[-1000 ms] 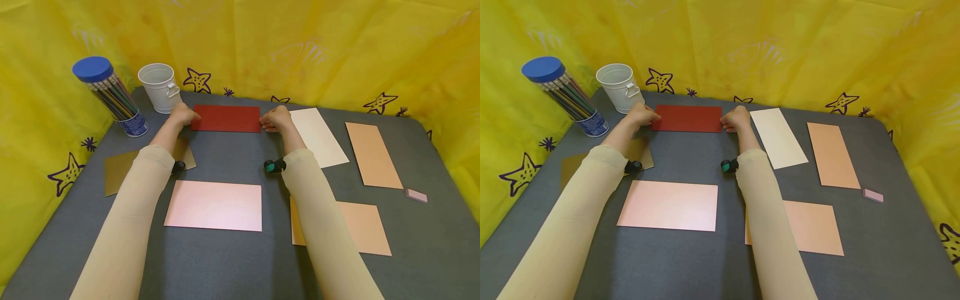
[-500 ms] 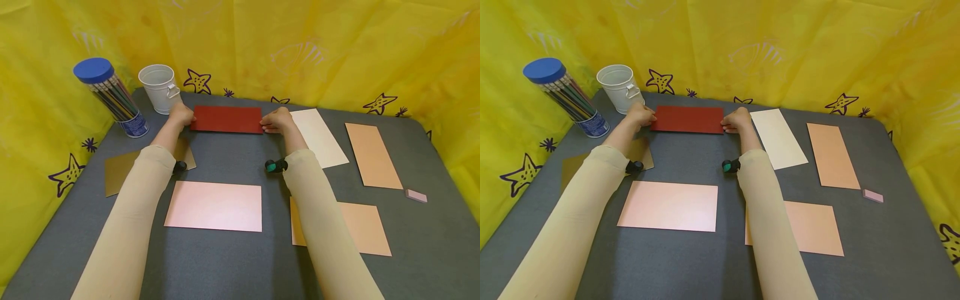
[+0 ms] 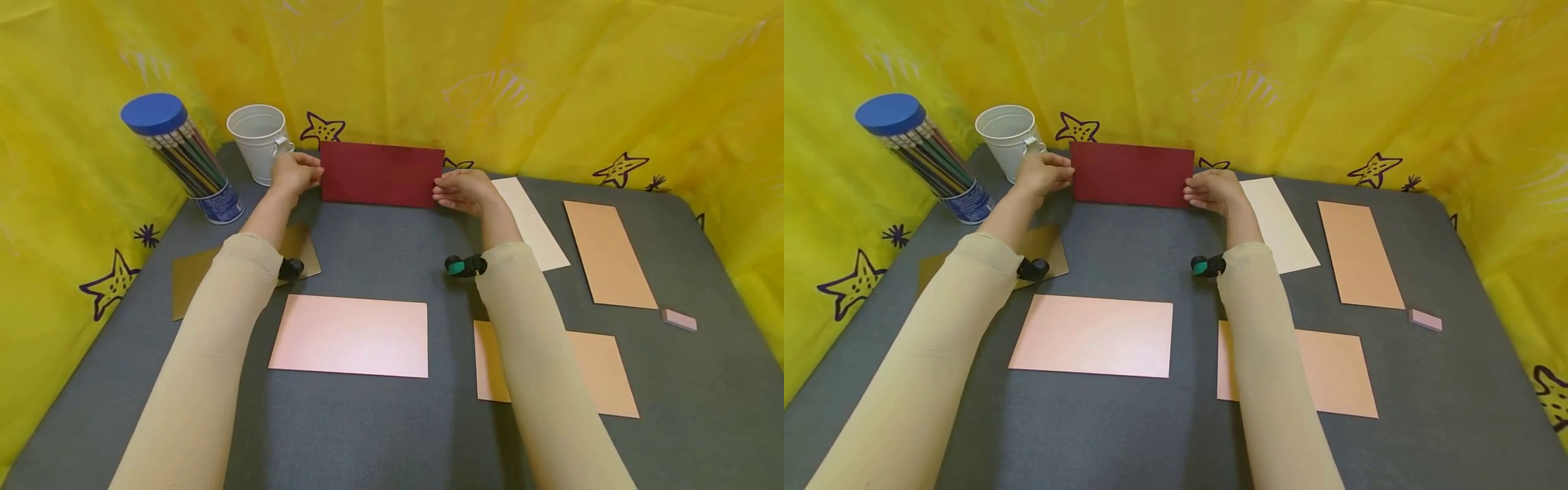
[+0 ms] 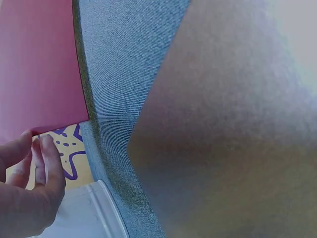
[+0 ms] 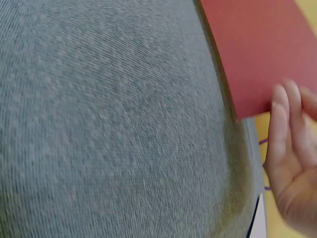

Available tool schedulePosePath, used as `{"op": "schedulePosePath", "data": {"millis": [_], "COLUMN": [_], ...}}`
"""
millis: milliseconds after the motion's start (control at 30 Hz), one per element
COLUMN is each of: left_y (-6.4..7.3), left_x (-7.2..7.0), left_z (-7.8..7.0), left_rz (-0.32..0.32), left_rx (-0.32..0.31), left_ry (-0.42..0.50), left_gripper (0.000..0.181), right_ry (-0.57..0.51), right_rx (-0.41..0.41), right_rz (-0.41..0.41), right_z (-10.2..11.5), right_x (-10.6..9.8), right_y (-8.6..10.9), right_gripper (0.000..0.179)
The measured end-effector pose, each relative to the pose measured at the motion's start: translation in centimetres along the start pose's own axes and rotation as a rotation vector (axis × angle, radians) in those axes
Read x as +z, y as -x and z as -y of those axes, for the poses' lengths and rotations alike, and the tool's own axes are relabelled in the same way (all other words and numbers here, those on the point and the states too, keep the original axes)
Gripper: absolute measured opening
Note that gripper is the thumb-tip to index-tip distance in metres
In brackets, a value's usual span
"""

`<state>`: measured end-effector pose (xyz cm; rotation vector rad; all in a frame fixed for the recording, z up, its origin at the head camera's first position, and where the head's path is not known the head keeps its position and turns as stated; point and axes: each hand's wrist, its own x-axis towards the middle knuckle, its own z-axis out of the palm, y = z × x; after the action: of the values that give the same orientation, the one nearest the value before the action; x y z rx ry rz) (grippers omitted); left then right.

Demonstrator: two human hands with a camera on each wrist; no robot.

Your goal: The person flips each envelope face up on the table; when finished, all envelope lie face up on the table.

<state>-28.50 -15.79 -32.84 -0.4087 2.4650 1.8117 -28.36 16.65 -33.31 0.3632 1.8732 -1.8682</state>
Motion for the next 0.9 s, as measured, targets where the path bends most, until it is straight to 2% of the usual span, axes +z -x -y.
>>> {"op": "schedulePosePath", "data": {"millis": [133,267,367,533,667,900], "left_y": [0.1,0.3,0.4,0.2,0.1,-0.1], "left_x": [0.0,0.0,-0.1,-0.1,0.2,0.5], "left_z": [-0.1,-0.3,-0.3,0.0,0.3,0.6], "left_rz": [-0.047,-0.034,-0.005,0.027,0.070,0.158], "left_rx": [0.053,0.048,0.030,-0.040,-0.092,-0.143], "left_ry": [0.055,0.217,0.283,0.221,0.184,0.241], "left_gripper": [0.010,0.010,0.011,0.013,0.029,0.042], "right_ry": [-0.061,-0.104,-0.127,-0.110,-0.104,-0.147], "right_rx": [-0.031,-0.051,-0.057,-0.041,-0.047,-0.072], "right_rz": [0.082,0.096,0.083,0.058,0.036,0.025], "right_z": [0.1,0.0,-0.2,-0.3,-0.6,-1.1], "right_x": [-0.4,-0.5,-0.6,-0.8,-0.9,-0.9], "right_y": [0.0,0.0,-0.1,-0.4,-0.6,-0.7], "right_gripper": [0.007,0.005,0.004,0.012,0.015,0.010]}}
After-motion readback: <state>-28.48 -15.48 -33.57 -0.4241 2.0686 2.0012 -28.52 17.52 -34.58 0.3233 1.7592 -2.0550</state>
